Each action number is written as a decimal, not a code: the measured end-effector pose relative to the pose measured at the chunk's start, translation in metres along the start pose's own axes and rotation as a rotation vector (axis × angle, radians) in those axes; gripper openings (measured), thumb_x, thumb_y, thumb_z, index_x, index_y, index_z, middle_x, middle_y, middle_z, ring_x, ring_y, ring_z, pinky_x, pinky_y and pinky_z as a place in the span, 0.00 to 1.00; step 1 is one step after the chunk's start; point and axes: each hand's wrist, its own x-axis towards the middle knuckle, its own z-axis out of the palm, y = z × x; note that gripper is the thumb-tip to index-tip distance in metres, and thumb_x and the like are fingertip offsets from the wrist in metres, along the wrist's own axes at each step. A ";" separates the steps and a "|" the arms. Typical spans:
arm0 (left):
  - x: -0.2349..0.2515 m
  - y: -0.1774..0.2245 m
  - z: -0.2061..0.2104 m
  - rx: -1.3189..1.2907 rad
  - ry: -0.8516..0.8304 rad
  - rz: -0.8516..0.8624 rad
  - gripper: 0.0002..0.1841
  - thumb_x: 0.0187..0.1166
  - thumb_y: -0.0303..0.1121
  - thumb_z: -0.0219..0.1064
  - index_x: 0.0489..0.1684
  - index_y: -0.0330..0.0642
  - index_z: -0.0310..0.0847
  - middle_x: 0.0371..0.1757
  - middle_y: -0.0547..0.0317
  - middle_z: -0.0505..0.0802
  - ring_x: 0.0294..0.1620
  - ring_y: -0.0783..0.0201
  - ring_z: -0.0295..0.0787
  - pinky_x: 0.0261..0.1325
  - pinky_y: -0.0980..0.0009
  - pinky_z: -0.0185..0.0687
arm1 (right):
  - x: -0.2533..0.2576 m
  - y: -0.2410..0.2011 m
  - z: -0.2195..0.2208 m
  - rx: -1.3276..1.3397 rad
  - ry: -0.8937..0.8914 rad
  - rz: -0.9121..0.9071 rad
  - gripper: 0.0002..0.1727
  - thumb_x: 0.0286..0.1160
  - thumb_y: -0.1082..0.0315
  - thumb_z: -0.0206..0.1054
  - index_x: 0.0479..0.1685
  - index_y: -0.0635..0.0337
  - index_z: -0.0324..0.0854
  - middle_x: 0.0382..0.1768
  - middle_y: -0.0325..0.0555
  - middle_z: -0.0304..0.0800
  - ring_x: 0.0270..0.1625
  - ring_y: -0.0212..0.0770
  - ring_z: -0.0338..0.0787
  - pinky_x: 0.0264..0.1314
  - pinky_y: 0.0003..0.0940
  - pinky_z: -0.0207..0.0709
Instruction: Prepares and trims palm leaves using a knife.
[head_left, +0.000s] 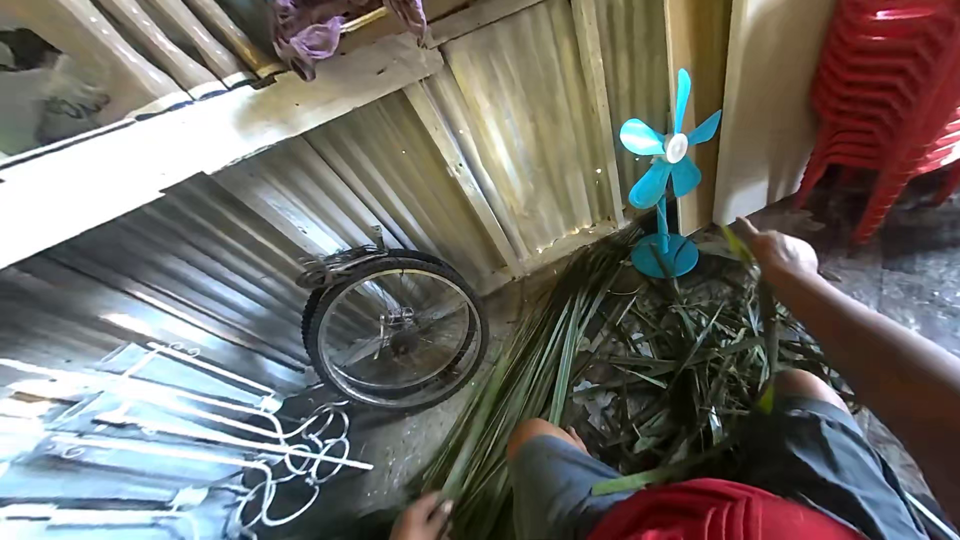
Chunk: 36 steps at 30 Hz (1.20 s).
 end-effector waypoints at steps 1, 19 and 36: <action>0.004 0.027 0.008 0.040 0.004 0.024 0.17 0.89 0.40 0.61 0.58 0.36 0.86 0.40 0.45 0.96 0.33 0.52 0.95 0.44 0.49 0.94 | -0.007 -0.009 0.007 -0.102 -0.021 -0.016 0.37 0.82 0.72 0.63 0.91 0.45 0.59 0.58 0.72 0.86 0.59 0.77 0.86 0.51 0.74 0.77; -0.003 0.292 0.080 0.432 0.069 0.313 0.14 0.82 0.32 0.61 0.55 0.34 0.88 0.55 0.40 0.93 0.62 0.44 0.91 0.68 0.45 0.82 | -0.214 -0.085 0.117 1.090 -0.984 -0.220 0.37 0.69 0.67 0.77 0.83 0.54 0.72 0.46 0.47 0.87 0.27 0.33 0.79 0.27 0.31 0.75; -0.020 0.295 0.134 0.489 0.381 0.650 0.13 0.77 0.23 0.62 0.52 0.40 0.91 0.47 0.48 0.96 0.45 0.51 0.97 0.46 0.54 0.92 | -0.220 -0.100 0.124 1.424 -0.735 0.109 0.30 0.69 0.76 0.76 0.76 0.61 0.79 0.50 0.50 0.91 0.29 0.34 0.82 0.23 0.28 0.73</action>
